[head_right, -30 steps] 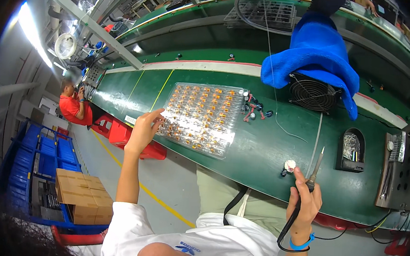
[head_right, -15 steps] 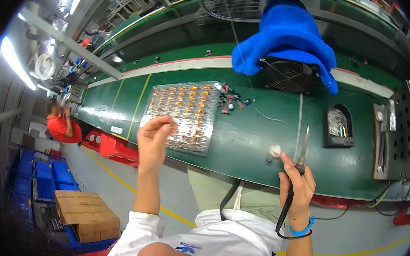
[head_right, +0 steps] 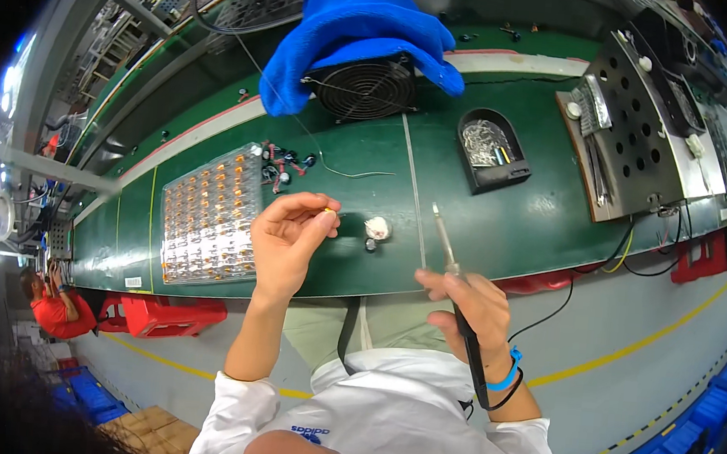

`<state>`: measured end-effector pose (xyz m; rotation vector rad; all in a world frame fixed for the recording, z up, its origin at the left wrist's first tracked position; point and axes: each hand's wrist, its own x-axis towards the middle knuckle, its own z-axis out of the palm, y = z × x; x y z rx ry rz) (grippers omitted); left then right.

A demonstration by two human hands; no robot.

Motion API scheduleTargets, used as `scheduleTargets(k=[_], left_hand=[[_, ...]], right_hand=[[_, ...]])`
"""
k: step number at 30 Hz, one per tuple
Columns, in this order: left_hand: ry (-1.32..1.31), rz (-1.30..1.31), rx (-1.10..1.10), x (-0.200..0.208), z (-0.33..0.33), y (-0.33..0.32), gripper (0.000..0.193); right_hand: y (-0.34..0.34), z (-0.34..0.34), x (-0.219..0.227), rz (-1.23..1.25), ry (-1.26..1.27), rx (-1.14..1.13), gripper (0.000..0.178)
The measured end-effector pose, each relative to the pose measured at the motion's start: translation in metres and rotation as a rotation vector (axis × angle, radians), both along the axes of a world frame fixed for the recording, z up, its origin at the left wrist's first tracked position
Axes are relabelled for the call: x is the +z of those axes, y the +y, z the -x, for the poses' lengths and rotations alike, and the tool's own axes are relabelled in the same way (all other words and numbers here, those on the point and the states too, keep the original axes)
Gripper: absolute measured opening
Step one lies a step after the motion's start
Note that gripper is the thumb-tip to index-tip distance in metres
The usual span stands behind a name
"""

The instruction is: Soldering small wires or components onto circular electronic bases at a production station.

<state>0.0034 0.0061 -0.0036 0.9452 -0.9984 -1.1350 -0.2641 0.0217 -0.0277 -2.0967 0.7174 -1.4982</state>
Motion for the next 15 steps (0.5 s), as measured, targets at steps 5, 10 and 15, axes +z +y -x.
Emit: scheduleTargets(k=[5,10,15], left_hand=[[-0.240,-0.018,0.043,0.001,0.010,-0.011,0.030],[-0.345,0.033,-0.108,0.011,0.012,-0.019,0.038],[-0.267,0.087,-0.133,0.009,0.017,-0.009,0.039]], right_hand=[[0.001,0.007,-0.001,-0.012,0.069,-0.019,0.060],[0.003,0.003,-0.004,-0.076,0.041,-0.016,0.053],[-0.012,-0.045,0.018,-0.339,-0.080,-0.069,0.058]])
